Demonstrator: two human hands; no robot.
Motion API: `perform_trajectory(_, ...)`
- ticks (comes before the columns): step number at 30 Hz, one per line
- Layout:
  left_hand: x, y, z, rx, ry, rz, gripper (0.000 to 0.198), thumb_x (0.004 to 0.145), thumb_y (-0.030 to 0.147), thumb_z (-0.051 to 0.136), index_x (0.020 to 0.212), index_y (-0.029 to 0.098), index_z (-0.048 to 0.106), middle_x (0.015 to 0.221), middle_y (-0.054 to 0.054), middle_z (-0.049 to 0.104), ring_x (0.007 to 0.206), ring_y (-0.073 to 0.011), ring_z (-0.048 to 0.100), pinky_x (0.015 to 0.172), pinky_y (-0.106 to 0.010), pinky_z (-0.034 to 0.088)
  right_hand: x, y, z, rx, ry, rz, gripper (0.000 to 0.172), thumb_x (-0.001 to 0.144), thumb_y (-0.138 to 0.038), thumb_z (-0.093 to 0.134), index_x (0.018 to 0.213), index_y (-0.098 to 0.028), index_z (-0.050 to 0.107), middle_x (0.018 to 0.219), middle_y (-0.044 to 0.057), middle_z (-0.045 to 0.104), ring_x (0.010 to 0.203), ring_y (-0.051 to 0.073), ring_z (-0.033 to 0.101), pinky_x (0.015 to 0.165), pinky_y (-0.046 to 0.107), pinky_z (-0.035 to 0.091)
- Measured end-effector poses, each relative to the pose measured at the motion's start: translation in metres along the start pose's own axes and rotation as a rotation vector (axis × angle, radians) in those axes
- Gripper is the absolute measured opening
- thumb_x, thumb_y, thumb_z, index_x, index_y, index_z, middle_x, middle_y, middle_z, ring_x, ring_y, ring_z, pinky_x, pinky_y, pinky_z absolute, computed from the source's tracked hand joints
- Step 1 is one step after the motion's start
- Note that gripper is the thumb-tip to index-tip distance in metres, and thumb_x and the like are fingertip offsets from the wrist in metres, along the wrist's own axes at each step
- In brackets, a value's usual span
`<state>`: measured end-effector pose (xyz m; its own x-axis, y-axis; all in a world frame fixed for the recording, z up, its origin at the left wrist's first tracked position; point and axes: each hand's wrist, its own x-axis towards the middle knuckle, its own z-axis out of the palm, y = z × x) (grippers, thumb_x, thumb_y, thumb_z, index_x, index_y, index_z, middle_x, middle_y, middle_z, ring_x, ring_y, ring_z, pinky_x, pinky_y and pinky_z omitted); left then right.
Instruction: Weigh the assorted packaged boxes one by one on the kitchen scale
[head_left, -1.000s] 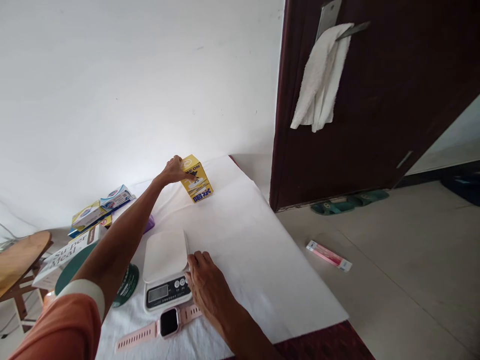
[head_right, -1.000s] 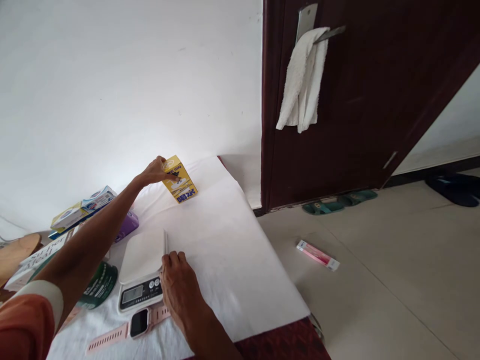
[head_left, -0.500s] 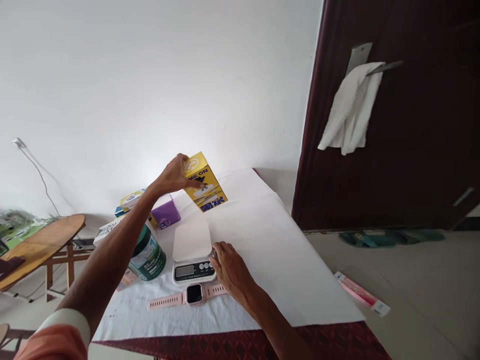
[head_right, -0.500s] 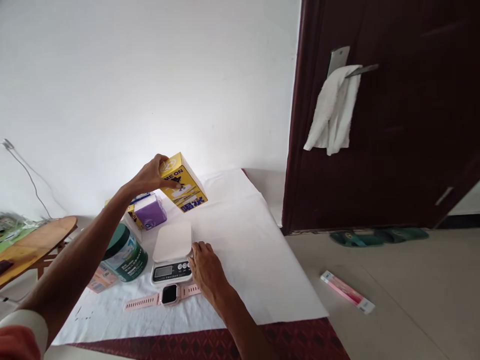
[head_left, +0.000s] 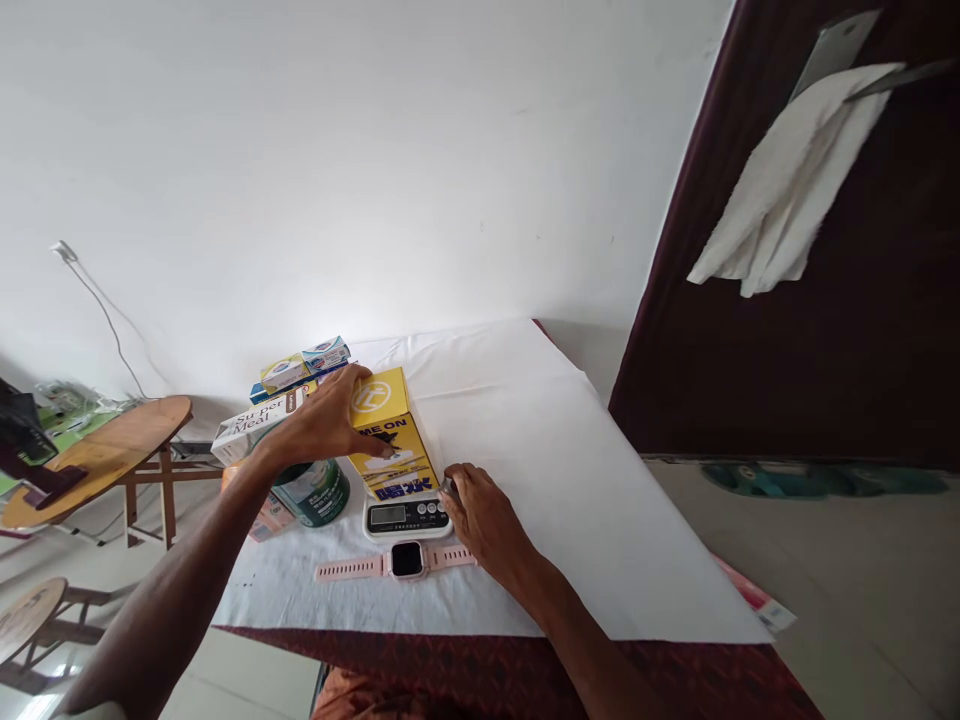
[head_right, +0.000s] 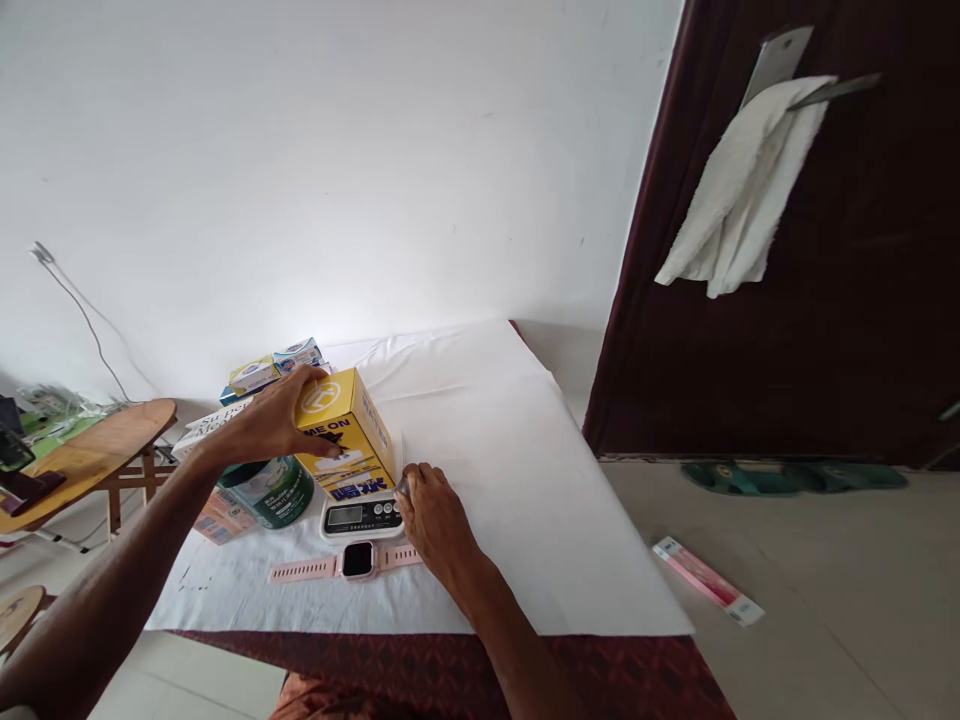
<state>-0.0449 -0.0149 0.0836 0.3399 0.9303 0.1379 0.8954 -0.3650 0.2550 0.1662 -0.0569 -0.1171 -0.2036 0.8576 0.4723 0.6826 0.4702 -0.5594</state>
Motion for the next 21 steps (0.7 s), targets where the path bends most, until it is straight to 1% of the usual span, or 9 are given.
perform_trajectory(4, 0.001, 0.001, 0.007, 0.002, -0.014, 0.014, 0.097, 0.057, 0.059, 0.089, 0.135, 0.021, 0.047, 0.129, -0.012, 0.059, 0.119, -0.0354, 0.057, 0.103, -0.051, 0.047, 0.000, 0.002, 0.000, 0.039, -0.015, 0.009, 0.013, 0.096, -0.015, 0.047, 0.102, -0.019, 0.058, 0.098, 0.008, 0.066, 0.092, 0.023, 0.063, 0.083, 0.038, 0.053)
perform_trajectory(8, -0.001, 0.002, 0.005, 0.009, -0.041, 0.121, 0.099, 0.065, 0.062, 0.084, 0.144, 0.020, 0.042, 0.144, -0.014, 0.048, 0.134, -0.0355, 0.047, 0.114, -0.051, 0.041, 0.000, 0.010, 0.000, 0.133, -0.046, 0.043, 0.017, 0.096, -0.023, 0.047, 0.107, -0.018, 0.059, 0.103, 0.011, 0.068, 0.095, 0.025, 0.064, 0.086, 0.041, 0.054)
perform_trajectory(11, -0.016, 0.003, -0.001, -0.025, 0.123, 0.172, 0.101, 0.070, 0.062, 0.082, 0.151, 0.023, 0.036, 0.154, -0.013, 0.039, 0.146, -0.0351, 0.035, 0.122, -0.053, 0.033, 0.002, 0.015, -0.007, 0.233, -0.056, 0.128, 0.026, 0.094, -0.032, 0.051, 0.114, -0.018, 0.059, 0.103, 0.011, 0.068, 0.091, 0.024, 0.066, 0.084, 0.042, 0.055)
perform_trajectory(14, -0.050, 0.003, -0.001, -0.125, 0.355, 0.152, 0.079, 0.084, 0.055, 0.073, 0.150, 0.029, 0.038, 0.152, -0.009, 0.044, 0.142, -0.0303, 0.042, 0.120, -0.050, 0.038, 0.007, 0.015, -0.022, 0.346, -0.037, 0.268, 0.038, 0.091, -0.044, 0.057, 0.121, -0.020, 0.057, 0.109, 0.011, 0.069, 0.094, 0.025, 0.067, 0.080, 0.042, 0.056)
perform_trajectory(16, -0.081, 0.001, 0.011, -0.223, 0.424, 0.098, 0.064, 0.090, 0.052, 0.068, 0.147, 0.034, 0.043, 0.143, -0.007, 0.053, 0.132, -0.0282, 0.052, 0.112, -0.049, 0.048, 0.012, 0.012, -0.034, 0.465, -0.014, 0.344, 0.050, 0.087, -0.054, 0.063, 0.125, -0.023, 0.055, 0.123, 0.013, 0.066, 0.108, 0.028, 0.065, 0.083, 0.043, 0.056)
perform_trajectory(17, -0.097, 0.000, 0.022, -0.277, 0.414, 0.066, 0.060, 0.091, 0.051, 0.067, 0.145, 0.037, 0.044, 0.138, -0.007, 0.056, 0.128, -0.0280, 0.056, 0.108, -0.049, 0.052, 0.016, 0.010, -0.039, 0.526, -0.005, 0.367, 0.058, 0.084, -0.059, 0.067, 0.129, -0.024, 0.054, 0.131, 0.014, 0.063, 0.117, 0.029, 0.062, 0.087, 0.044, 0.056)
perform_trajectory(19, -0.127, -0.002, 0.053, -0.389, 0.274, 0.038, 0.063, 0.092, 0.051, 0.066, 0.149, 0.041, 0.039, 0.138, -0.008, 0.057, 0.128, -0.0300, 0.057, 0.107, -0.052, 0.053, 0.025, 0.003, -0.047, 0.613, -0.006, 0.366, 0.079, 0.075, -0.064, 0.076, 0.139, -0.027, 0.047, 0.146, 0.016, 0.053, 0.133, 0.033, 0.053, 0.095, 0.048, 0.055)
perform_trajectory(20, -0.138, -0.004, 0.070, -0.426, 0.178, 0.027, 0.071, 0.093, 0.051, 0.066, 0.154, 0.041, 0.032, 0.147, -0.010, 0.052, 0.135, -0.0321, 0.053, 0.111, -0.055, 0.050, 0.031, -0.001, -0.050, 0.629, -0.018, 0.345, 0.089, 0.071, -0.064, 0.080, 0.144, -0.028, 0.042, 0.152, 0.016, 0.048, 0.140, 0.033, 0.047, 0.099, 0.051, 0.053)
perform_trajectory(21, -0.147, -0.006, 0.087, -0.455, 0.086, 0.011, 0.080, 0.093, 0.051, 0.065, 0.159, 0.039, 0.021, 0.158, -0.011, 0.041, 0.146, -0.0347, 0.042, 0.117, -0.059, 0.044, 0.037, -0.007, -0.051, 0.628, -0.033, 0.318, 0.098, 0.067, -0.063, 0.083, 0.147, -0.029, 0.038, 0.157, 0.015, 0.043, 0.144, 0.033, 0.043, 0.103, 0.053, 0.051)
